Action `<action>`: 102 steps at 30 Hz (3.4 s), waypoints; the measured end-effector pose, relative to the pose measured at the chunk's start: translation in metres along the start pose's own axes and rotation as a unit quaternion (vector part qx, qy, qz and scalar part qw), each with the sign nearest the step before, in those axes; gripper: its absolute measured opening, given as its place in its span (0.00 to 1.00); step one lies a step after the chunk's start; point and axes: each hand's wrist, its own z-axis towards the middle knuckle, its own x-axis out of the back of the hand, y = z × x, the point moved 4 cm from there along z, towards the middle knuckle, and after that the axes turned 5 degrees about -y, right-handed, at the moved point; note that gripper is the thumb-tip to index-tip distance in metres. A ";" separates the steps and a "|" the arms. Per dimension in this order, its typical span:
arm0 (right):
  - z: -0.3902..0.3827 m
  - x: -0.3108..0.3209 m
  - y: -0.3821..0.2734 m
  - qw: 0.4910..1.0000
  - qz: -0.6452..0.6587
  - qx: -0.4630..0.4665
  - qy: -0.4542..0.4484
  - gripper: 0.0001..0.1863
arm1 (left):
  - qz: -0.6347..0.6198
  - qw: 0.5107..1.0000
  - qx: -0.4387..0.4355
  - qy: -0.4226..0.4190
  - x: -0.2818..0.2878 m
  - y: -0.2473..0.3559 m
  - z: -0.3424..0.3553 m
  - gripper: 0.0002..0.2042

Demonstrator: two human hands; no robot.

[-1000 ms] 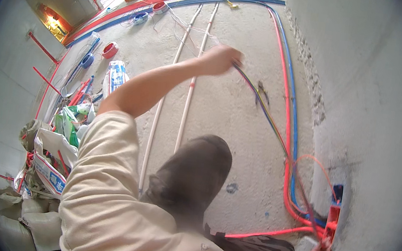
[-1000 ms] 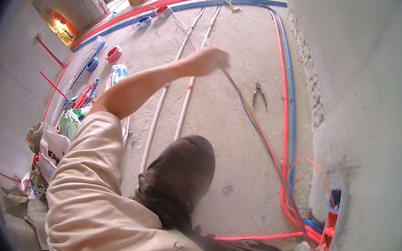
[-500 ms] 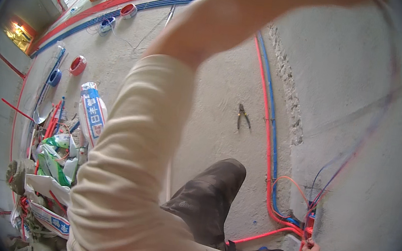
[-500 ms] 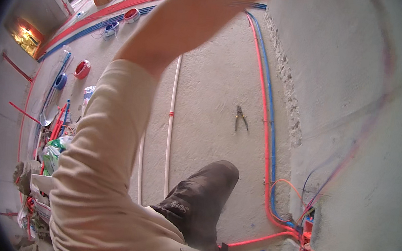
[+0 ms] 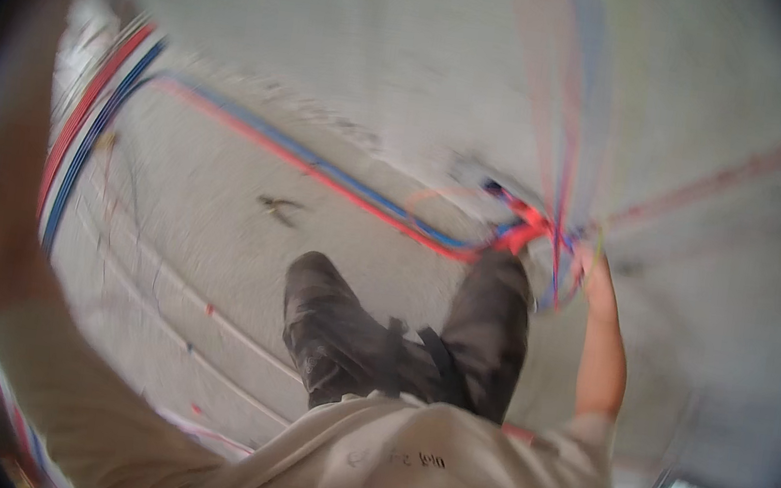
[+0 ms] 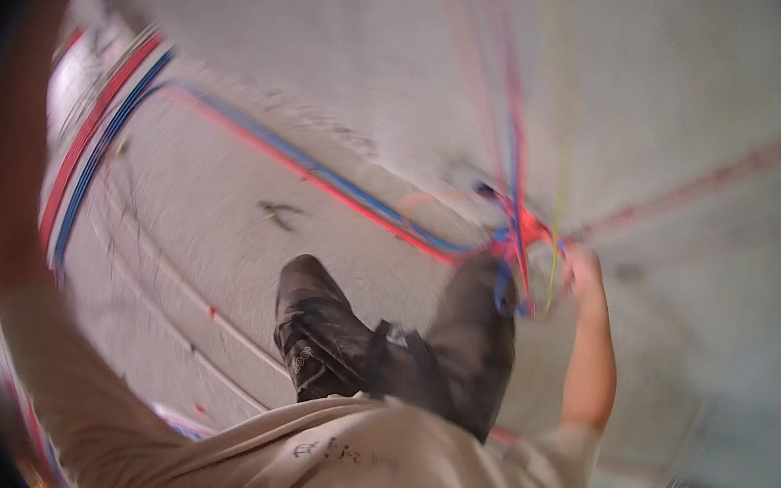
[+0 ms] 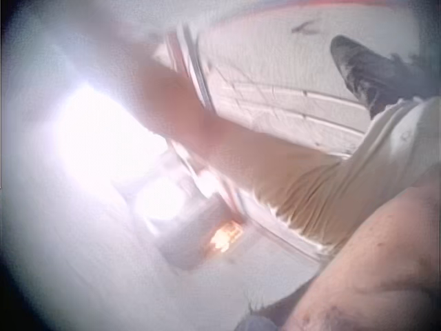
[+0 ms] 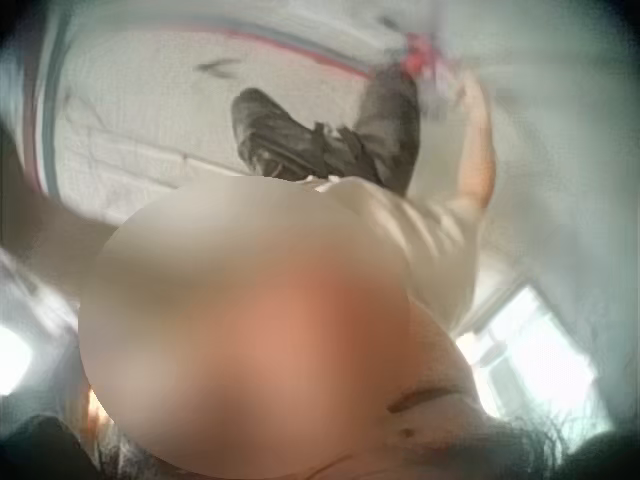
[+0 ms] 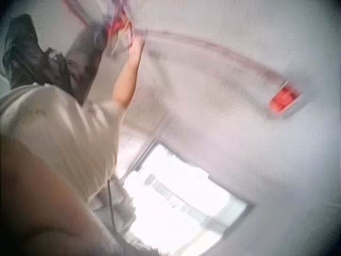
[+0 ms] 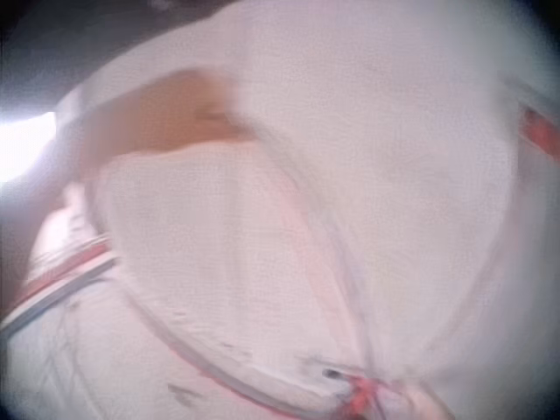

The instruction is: The person walks through a construction site and kneels to work on electrical wiring. They pull colored wires from conduits, twist them together, and wrap the connections with blue electrical tape.

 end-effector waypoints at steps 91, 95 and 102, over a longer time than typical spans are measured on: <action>0.052 -0.074 0.016 0.523 -0.852 0.028 -0.005 0.08 | -0.228 0.943 0.236 0.056 -0.287 0.007 -0.357 0.17; 0.034 -0.053 -0.002 0.791 -0.597 -0.137 -0.017 0.09 | -0.193 0.944 0.268 0.029 -0.286 0.015 -0.350 0.17; 0.039 -0.065 -0.012 0.752 -0.657 0.050 0.001 0.08 | -0.281 0.943 0.178 0.032 -0.269 0.049 -0.318 0.08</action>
